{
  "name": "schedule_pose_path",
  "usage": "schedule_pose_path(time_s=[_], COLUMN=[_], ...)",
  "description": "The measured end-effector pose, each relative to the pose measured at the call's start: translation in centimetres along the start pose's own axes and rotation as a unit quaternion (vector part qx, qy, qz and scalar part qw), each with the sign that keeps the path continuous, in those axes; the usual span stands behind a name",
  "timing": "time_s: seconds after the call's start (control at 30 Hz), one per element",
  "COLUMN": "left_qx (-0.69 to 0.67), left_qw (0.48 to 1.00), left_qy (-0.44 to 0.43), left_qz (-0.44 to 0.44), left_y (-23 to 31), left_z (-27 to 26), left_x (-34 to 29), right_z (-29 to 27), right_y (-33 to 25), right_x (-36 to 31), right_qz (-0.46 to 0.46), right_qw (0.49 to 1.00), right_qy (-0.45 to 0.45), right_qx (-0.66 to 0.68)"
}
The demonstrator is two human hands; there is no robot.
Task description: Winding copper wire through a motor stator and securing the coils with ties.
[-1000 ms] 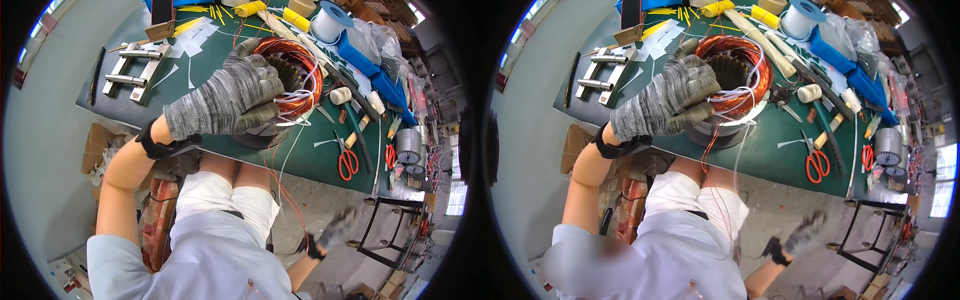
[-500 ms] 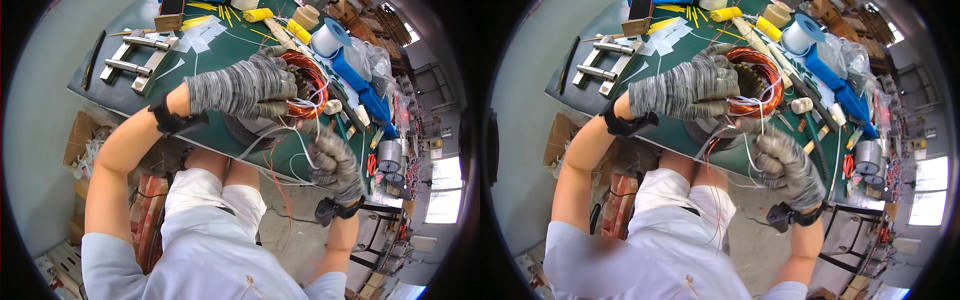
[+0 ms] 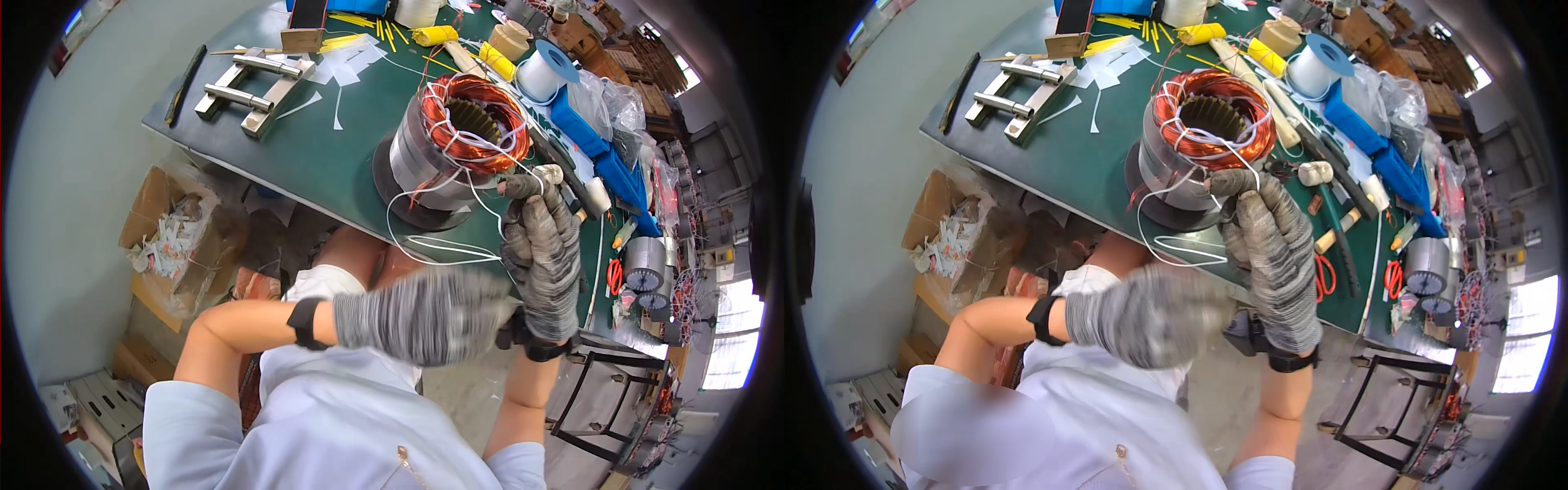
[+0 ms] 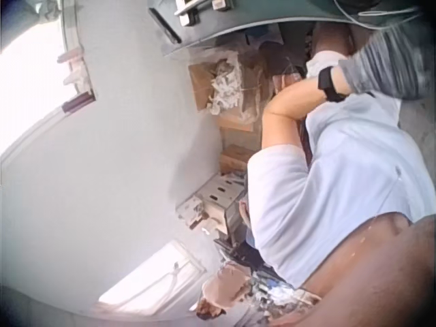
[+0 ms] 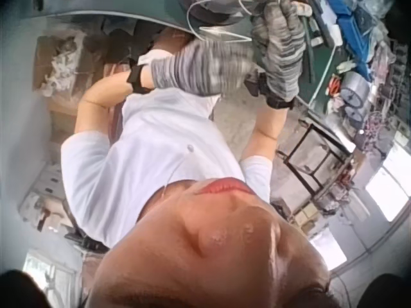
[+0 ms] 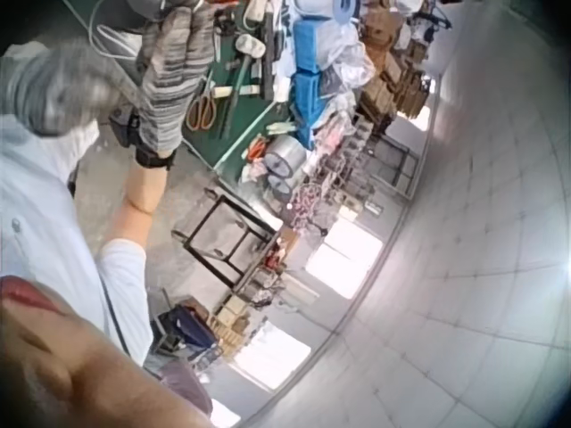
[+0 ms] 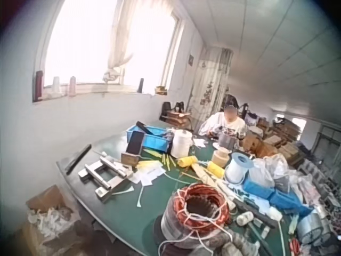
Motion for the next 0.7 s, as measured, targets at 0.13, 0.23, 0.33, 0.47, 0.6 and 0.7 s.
schedule_pose_path(time_s=[0.13,0.23,0.33,0.47,0.6,0.7], left_qx=[0.243,0.319,0.297,0.266,0.304,0.258], left_qw=[0.935,0.912,0.908,0.919,0.916,0.939], left_qy=[0.231,0.214,0.24,0.261,0.24,0.201], left_qz=[-0.115,-0.143,-0.171,-0.13,-0.11,-0.11], left_y=[-6.5,-10.1,-11.4,-12.2,-11.8,-12.2], left_z=[-7.8,-5.9,-5.7,-5.8,-5.0,-6.2], left_x=[6.4,7.3,7.2,6.6,6.8,7.3], right_z=[-1.0,-0.7,0.3,1.1,-0.3,0.8], right_y=[0.5,1.4,1.9,5.0,9.8,11.1], right_x=[-0.7,0.8,3.7,3.1,-0.6,-1.2], right_qz=[-0.056,-0.106,-0.115,-0.053,-0.167,-0.128], right_qw=[0.997,0.993,0.98,0.819,0.945,0.93], right_qy=[0.03,0.014,0.028,0.101,0.233,0.2], right_qx=[-0.052,-0.05,0.163,0.562,0.156,0.279])
Point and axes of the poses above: each hand's wrist, its own x-axis towards the middle knuckle, its own z-axis out of the palm, y = z × x, the point moved 7 cm from there along x, towards the middle knuckle, and after that the axes turned 14 degrees about -z, right-handed, at the moved point
